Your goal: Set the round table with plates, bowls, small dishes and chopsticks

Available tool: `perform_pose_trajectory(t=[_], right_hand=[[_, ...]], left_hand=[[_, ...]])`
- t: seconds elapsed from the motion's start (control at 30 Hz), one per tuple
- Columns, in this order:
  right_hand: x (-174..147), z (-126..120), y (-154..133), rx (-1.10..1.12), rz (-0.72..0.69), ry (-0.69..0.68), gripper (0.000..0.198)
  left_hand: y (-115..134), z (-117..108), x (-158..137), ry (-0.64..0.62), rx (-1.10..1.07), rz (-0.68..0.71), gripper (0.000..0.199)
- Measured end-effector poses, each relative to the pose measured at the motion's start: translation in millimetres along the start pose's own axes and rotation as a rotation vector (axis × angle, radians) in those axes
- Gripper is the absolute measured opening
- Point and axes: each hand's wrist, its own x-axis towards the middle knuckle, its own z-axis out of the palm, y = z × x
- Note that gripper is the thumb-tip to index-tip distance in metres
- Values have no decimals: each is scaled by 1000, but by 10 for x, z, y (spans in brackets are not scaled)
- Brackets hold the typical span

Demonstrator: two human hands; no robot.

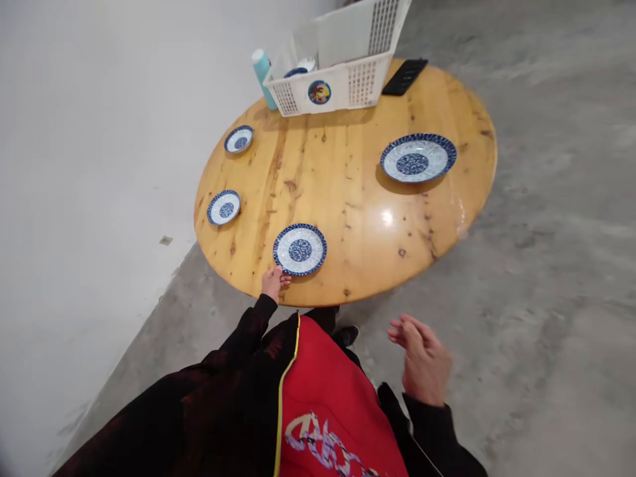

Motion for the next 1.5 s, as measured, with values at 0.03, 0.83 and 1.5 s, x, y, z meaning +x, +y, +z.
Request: perform_pose_trajectory(t=[0.03,0.83,1.5], right_hand=[[74,95,-40,-8,6,-63,52],[1070,1004,-323,-339,98,-616,56],[1173,1452,-355,-304,208,-582,53]], left_hand=[[-17,20,13,20,3,-7,38],[247,-215,485,342,-72,-48,31],[774,-11,855,473,286,89,37]])
